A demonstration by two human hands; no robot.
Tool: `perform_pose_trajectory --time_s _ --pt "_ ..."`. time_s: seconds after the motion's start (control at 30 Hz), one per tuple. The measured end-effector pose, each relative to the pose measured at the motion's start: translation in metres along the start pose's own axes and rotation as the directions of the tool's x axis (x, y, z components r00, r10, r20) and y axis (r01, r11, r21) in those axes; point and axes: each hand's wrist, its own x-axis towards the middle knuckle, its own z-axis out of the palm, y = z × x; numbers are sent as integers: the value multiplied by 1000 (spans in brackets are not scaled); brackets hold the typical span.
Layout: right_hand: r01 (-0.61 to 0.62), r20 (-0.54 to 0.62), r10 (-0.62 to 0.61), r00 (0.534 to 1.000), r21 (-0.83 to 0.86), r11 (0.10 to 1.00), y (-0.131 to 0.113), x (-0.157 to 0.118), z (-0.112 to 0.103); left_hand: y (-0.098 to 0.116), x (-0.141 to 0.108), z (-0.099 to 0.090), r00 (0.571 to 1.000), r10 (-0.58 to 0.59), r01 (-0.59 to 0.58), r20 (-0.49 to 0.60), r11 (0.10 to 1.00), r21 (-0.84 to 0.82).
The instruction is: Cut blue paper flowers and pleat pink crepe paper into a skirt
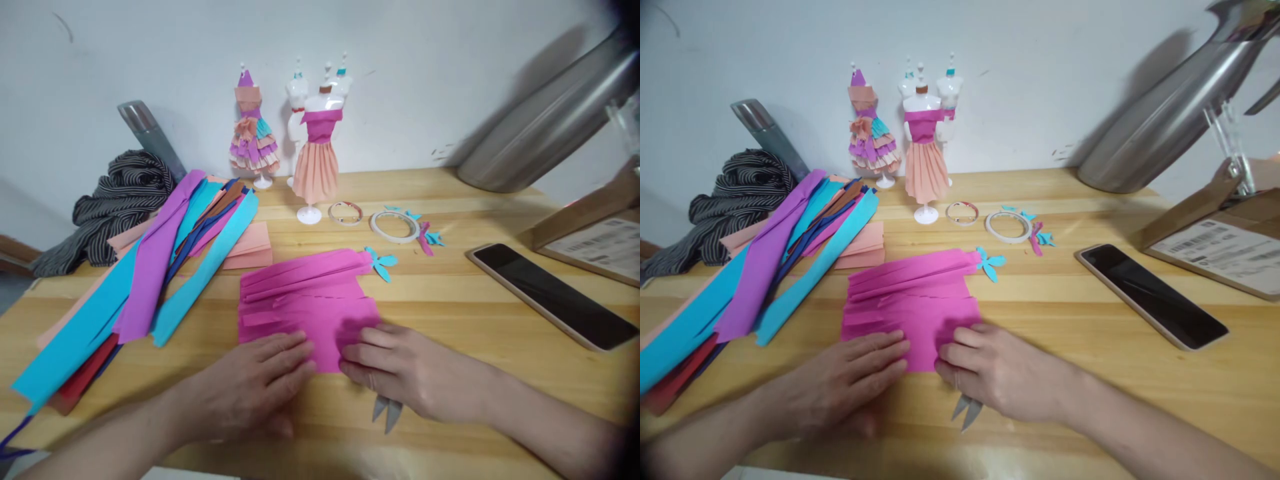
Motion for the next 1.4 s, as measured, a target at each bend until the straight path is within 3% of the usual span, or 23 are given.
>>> perform_pose_trajectory --time_s 0.13,0.27,0.33,0.4,0.47,0.5,0.57,0.63,0.73,0.97,1.1,1.2,1.27,1.4 --pt "37 4 -37 999 -29 999 1 -1 1 -6 -4 5 976 -29 75 214 975 -211" --pt "6 -7 -6 1000 17 1000 2 -3 0 -7 -6 3 974 -20 83 224 959 -272" --pt "-62 -58 66 996 61 996 4 -6 0 -9 -7 4 994 -33 56 104 972 -227" --pt "-192 -133 205 970 99 976 8 -10 2 -13 -11 6 983 -128 109 -128 983 -149" --pt "-345 -215 365 906 128 930 14 -15 7 -20 -16 10 888 -314 294 -335 949 -112" --pt "-405 -251 427 869 136 904 18 -18 11 -24 -18 11 833 -417 399 -364 908 -127" --pt "-520 -283 527 801 107 847 25 -22 19 -30 -22 13 762 -566 538 -315 824 -180" --pt "-579 -271 575 772 74 812 30 -25 25 -34 -23 13 738 -636 596 -227 771 -223" --pt "-596 -264 593 760 79 799 32 -24 28 -35 -21 14 719 -677 631 -157 731 -261" --pt "-593 -296 621 726 189 783 27 -16 21 -32 -16 10 671 -719 637 -181 685 -355" --pt "-568 -314 620 718 250 784 25 -12 15 -30 -16 6 604 -774 665 -190 621 -415" --pt "-543 -308 625 717 315 778 24 -8 11 -30 -15 5 548 -827 677 -129 529 -511" --pt "-563 -274 657 702 352 748 25 -5 9 -31 -15 5 540 -840 653 -58 462 -601" --pt "-612 -188 745 640 461 642 29 1 5 -35 -12 6 592 -802 599 81 370 -710"
